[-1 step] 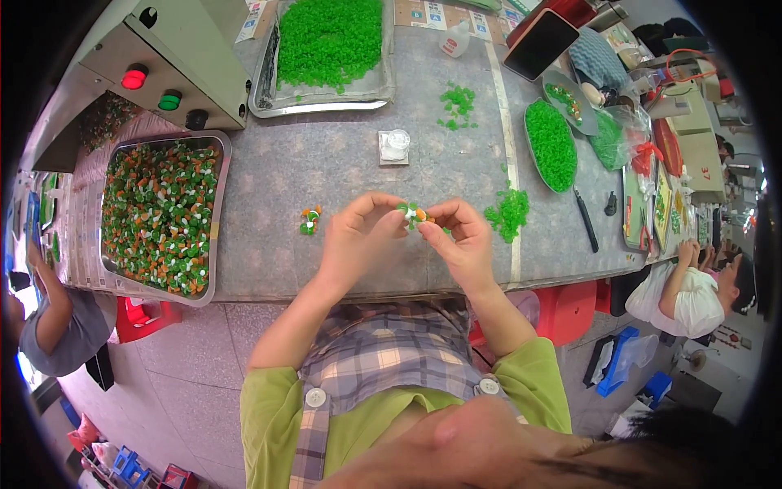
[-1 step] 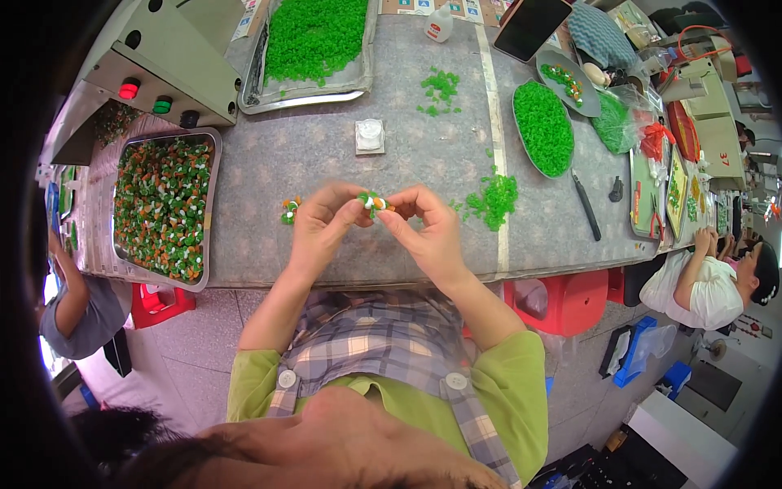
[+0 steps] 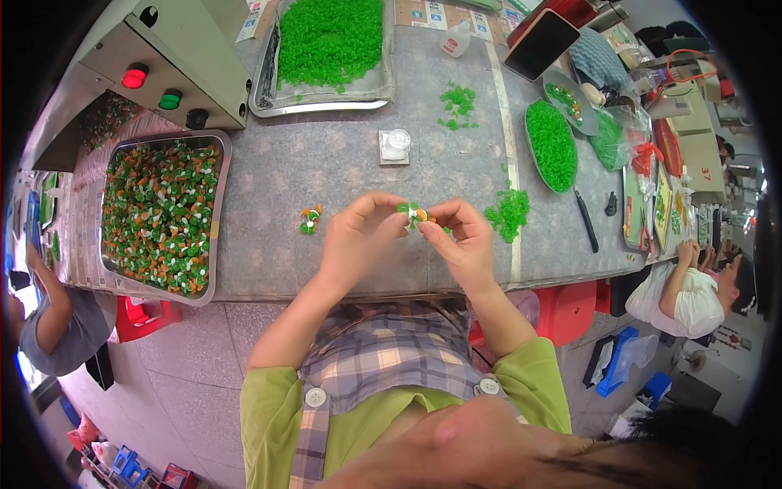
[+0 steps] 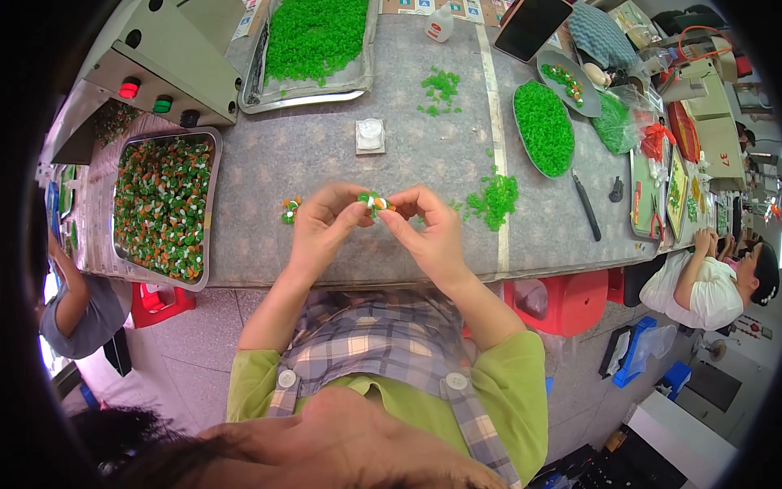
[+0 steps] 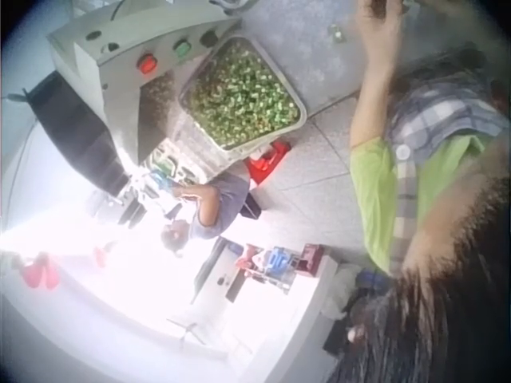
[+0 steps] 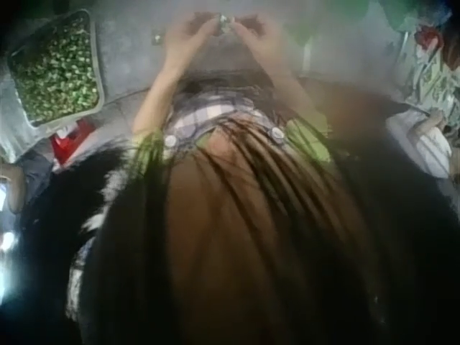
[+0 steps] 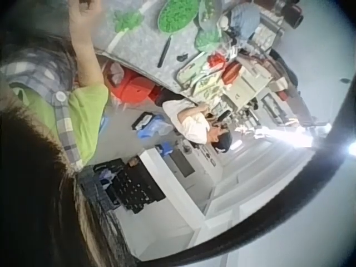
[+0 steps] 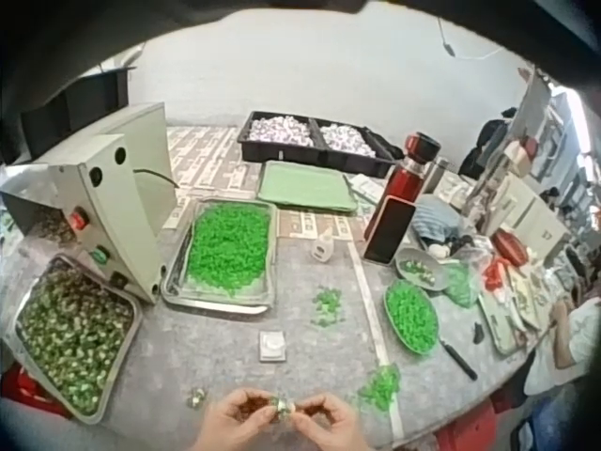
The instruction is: The person assembles small figurines by dipping components into glue and attaching them together, moves a metal tray of figurines, drinks from a container, gathers additional components onto the table, and attaches more pieces to the figurines.
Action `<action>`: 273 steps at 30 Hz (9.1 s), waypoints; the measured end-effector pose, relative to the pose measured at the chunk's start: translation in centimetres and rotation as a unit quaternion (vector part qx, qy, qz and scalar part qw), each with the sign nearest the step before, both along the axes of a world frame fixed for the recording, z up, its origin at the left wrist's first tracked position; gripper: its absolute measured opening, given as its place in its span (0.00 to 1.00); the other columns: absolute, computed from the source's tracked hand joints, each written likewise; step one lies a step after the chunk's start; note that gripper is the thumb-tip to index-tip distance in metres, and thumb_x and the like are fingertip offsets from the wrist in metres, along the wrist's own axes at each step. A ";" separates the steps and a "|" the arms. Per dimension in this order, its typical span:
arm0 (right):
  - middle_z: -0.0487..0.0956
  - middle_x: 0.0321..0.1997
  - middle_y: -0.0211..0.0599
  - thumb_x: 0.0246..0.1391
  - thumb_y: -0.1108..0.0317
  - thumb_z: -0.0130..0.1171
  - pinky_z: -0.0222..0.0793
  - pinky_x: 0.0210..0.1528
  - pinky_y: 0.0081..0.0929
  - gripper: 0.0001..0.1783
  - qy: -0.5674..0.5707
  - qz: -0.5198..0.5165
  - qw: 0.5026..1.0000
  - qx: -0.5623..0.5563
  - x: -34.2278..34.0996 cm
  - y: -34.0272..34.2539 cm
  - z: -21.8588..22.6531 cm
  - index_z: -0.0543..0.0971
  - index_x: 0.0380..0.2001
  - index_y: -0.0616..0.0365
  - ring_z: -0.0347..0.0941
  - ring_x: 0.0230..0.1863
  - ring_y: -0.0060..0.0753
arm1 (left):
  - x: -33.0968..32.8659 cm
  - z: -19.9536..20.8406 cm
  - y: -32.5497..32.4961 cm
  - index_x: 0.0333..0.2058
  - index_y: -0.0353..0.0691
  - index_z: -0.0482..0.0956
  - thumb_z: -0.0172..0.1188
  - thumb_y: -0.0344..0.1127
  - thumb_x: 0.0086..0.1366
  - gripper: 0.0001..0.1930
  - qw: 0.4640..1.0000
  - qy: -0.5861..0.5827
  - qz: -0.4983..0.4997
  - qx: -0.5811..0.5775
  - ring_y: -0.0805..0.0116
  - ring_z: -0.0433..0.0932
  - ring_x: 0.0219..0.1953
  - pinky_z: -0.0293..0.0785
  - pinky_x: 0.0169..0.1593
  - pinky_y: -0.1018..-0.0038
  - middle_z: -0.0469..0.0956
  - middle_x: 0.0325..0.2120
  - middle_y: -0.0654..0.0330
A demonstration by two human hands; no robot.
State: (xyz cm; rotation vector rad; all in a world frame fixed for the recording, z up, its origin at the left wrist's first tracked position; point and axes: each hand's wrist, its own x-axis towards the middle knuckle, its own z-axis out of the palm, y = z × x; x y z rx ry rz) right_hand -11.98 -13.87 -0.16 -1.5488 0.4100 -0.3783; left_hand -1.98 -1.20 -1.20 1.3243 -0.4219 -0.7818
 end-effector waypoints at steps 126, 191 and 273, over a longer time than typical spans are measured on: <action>0.73 0.25 0.30 0.43 0.74 0.57 0.63 0.29 0.18 0.03 0.139 -0.024 0.937 -0.318 -2.2 -6.8 0.1 0.75 0.25 0.60 0.68 0.27 0.23 | 7.6 3.3 8.7 0.33 0.39 0.75 0.58 0.34 0.52 0.09 0.865 -0.397 0.124 0.282 0.64 0.72 0.31 0.67 0.33 0.72 0.72 0.31 0.60; 0.73 0.19 0.29 0.40 0.68 0.58 0.61 0.24 0.19 0.08 0.152 0.037 0.941 -0.300 9.5 -6.1 0.8 0.75 0.22 0.61 0.66 0.21 0.19 | 3.3 -0.9 2.7 0.51 0.41 0.65 0.47 0.26 0.58 0.20 0.998 0.037 -0.001 -0.042 0.78 0.69 0.40 0.66 0.39 0.82 0.71 0.40 0.63; 0.66 0.20 0.19 0.43 0.71 0.54 0.52 0.26 0.11 0.06 0.141 0.128 0.979 0.077 4.7 -0.5 3.3 0.68 0.19 0.56 0.58 0.24 0.10 | 0.4 0.9 1.4 0.40 0.37 0.72 0.64 0.26 0.45 0.21 0.982 -0.179 0.058 0.024 0.73 0.75 0.31 0.71 0.36 0.79 0.75 0.29 0.61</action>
